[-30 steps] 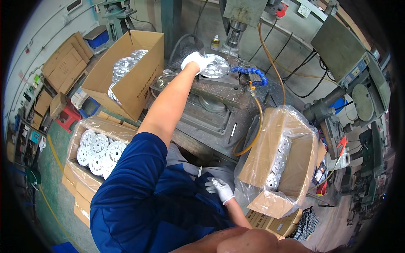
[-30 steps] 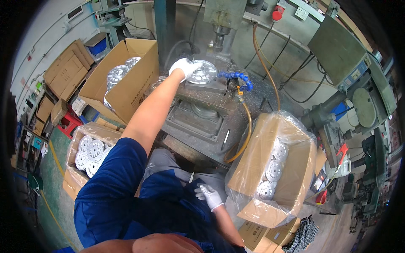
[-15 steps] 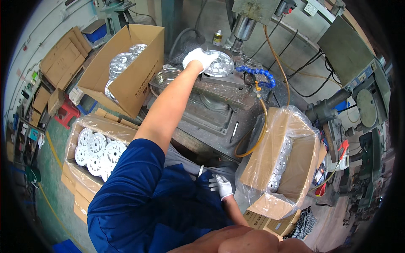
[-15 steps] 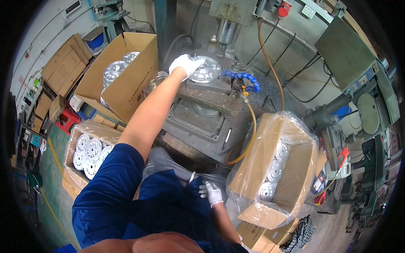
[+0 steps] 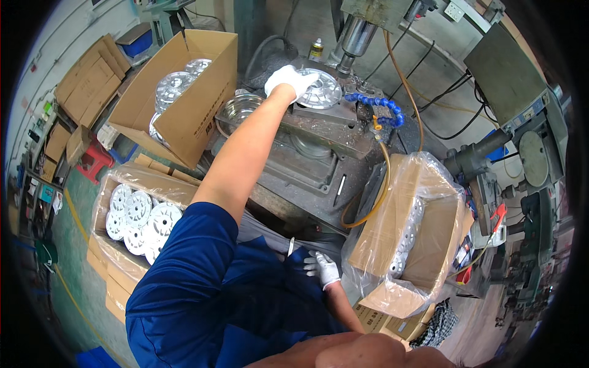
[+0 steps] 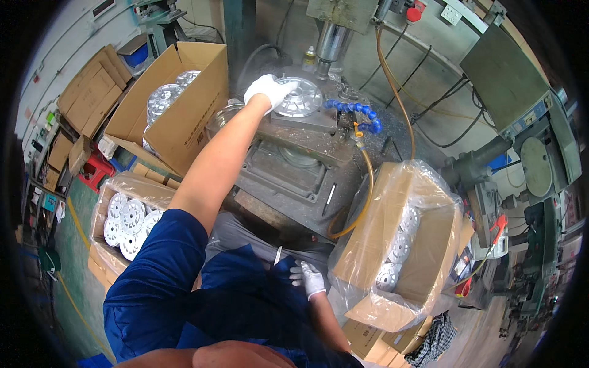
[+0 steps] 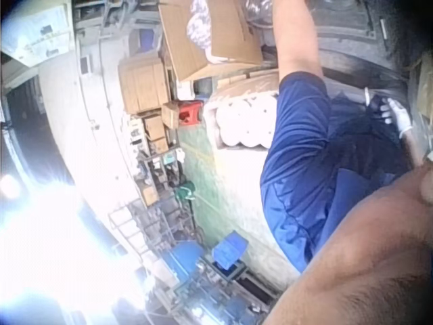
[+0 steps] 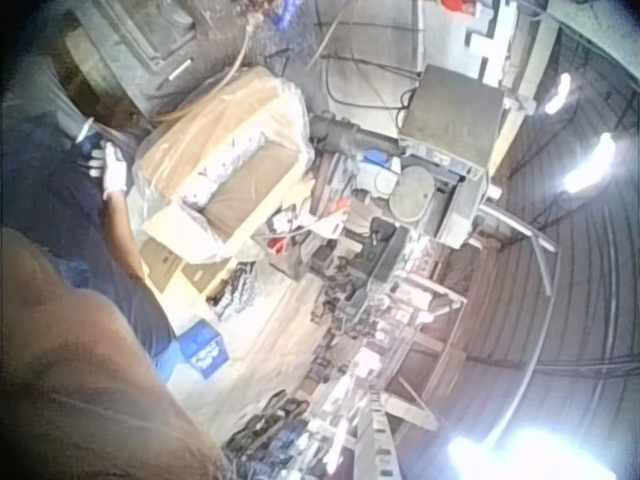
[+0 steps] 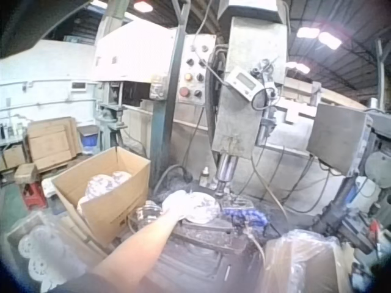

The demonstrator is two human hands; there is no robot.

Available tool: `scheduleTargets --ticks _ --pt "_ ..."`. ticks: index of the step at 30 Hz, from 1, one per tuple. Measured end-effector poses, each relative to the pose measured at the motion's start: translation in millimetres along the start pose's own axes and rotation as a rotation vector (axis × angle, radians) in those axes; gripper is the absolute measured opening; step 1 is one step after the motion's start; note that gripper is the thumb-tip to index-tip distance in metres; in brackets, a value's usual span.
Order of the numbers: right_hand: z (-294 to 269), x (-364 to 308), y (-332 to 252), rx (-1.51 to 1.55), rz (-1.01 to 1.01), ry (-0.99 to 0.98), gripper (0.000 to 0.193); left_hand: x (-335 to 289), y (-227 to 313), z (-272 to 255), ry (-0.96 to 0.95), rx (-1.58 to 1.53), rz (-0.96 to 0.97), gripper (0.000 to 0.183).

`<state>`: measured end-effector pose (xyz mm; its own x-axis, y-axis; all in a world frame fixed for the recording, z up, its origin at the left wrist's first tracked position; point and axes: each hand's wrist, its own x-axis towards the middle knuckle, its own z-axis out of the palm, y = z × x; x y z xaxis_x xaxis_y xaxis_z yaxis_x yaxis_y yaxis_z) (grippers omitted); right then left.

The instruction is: Processing circular metal components by taking them from a box, placing them on a machine fixture, and then sorting them into another box.

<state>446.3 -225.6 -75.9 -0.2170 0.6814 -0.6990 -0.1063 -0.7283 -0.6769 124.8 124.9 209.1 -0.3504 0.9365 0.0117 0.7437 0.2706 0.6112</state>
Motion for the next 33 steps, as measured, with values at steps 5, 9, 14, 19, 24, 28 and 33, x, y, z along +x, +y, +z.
scheduleTargets --ticks 5,9,14,19,24,28,33 --pt "-4.1 2.2 3.4 0.027 0.015 -0.013 0.037 3.0 -1.1 0.3 -0.03 0.026 -0.008 0.083" --pt "-6.3 2.7 4.1 0.056 0.031 -0.021 0.038 5.7 -1.5 -0.4 -0.085 0.038 -0.004 0.083" --pt "-7.8 1.8 4.9 0.085 0.008 -0.041 0.038 7.8 -2.9 1.5 -0.055 0.041 -0.005 0.084" --pt "-8.9 1.0 6.2 0.113 0.01 -0.047 0.038 10.9 -5.6 6.4 -0.038 0.028 0.0 0.083" --pt "-9.0 0.9 6.4 0.145 0.01 -0.05 0.039 12.2 -8.0 11.4 0.036 0.0 0.012 0.08" --pt "-9.6 0.7 7.4 0.128 -0.019 -0.046 0.039 13.2 -8.5 11.5 0.045 0.003 0.012 0.081" --pt "-9.4 1.2 8.3 0.123 -0.039 -0.037 0.039 8.7 -7.5 7.5 0.011 0.004 0.028 0.087"
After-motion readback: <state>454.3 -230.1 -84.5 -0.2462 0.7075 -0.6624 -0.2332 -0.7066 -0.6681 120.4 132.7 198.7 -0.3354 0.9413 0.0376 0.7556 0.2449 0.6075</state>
